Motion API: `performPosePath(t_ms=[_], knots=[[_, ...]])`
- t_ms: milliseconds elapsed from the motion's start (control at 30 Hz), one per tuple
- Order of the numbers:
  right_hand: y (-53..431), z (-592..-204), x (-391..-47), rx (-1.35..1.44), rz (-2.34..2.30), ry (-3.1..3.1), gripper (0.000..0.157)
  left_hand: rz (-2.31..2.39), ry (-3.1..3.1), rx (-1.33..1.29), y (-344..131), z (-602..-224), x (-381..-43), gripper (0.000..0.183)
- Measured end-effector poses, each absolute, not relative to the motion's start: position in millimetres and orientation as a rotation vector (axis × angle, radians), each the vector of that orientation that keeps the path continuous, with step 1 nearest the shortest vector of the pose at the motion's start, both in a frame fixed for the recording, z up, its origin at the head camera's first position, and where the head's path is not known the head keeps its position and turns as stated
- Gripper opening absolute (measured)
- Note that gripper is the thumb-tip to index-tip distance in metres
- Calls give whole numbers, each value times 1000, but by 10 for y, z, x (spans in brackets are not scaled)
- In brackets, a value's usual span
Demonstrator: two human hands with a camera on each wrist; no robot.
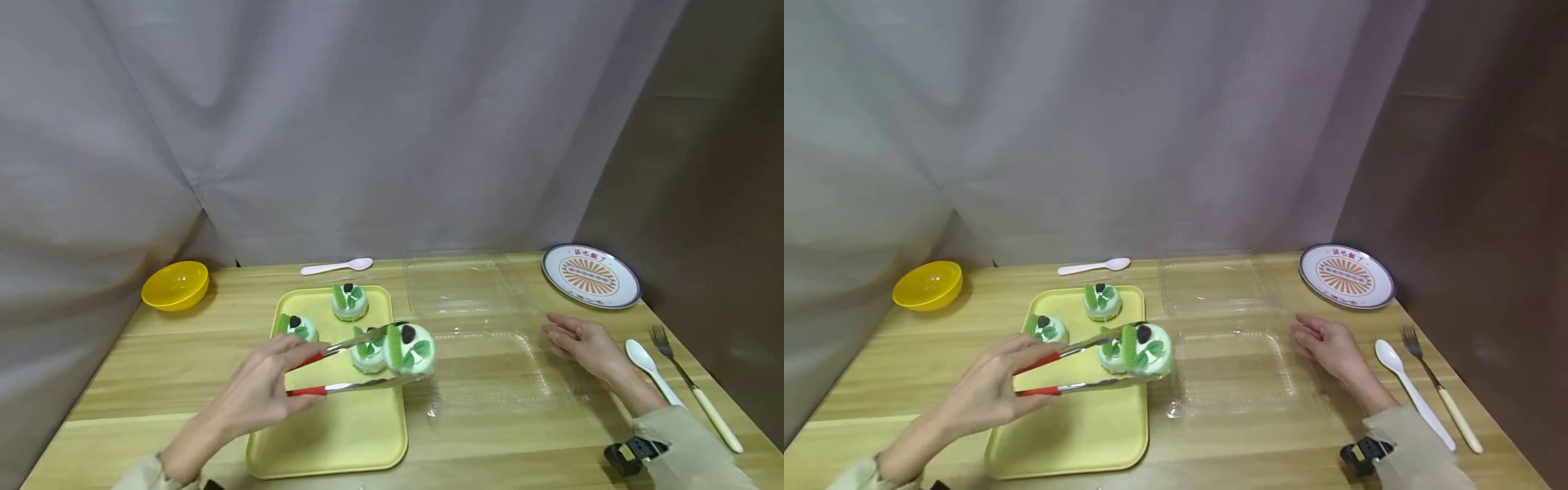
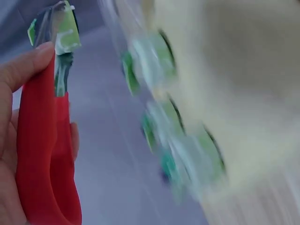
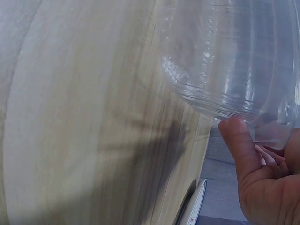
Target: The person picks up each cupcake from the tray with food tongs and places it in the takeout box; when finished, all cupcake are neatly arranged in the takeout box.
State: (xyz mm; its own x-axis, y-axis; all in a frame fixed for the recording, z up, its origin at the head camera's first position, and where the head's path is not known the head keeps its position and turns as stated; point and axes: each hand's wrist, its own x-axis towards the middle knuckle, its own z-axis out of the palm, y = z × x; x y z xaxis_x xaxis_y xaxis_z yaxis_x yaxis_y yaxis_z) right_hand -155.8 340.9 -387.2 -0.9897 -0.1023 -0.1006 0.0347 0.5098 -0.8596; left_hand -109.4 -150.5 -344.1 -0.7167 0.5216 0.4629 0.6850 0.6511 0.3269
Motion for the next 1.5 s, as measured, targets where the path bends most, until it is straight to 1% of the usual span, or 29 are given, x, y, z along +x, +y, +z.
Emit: performPosePath(t_ms=[300,400,533,700,800,1167,1500], knots=[[3330,-3852,-1578,-42,-1534,2586,51,-745,-2696,-1177,-379,-3524,-1472,61],[3344,-3844,-1552,-34,-1537,2589,51,-705,-2711,-1229,-100,-3588,-1555,59],[3359,-3826,-1526,-21,-1540,2594,51,-633,-2747,-1236,164,-3657,-1602,55],[3354,-3828,-1536,-31,-1527,2615,50,-585,-2766,-1210,324,-3649,-1604,53],[3353,-3826,-1540,-13,-1535,2604,50,-522,-2748,-1227,386,-3625,-1598,45],[3346,-3844,-1538,5,-1506,2635,50,-410,-2785,-1199,482,-3674,-1558,32],[3321,-3826,-1536,14,-1479,2663,49,-389,-2785,-1209,485,-3679,-1546,32]])
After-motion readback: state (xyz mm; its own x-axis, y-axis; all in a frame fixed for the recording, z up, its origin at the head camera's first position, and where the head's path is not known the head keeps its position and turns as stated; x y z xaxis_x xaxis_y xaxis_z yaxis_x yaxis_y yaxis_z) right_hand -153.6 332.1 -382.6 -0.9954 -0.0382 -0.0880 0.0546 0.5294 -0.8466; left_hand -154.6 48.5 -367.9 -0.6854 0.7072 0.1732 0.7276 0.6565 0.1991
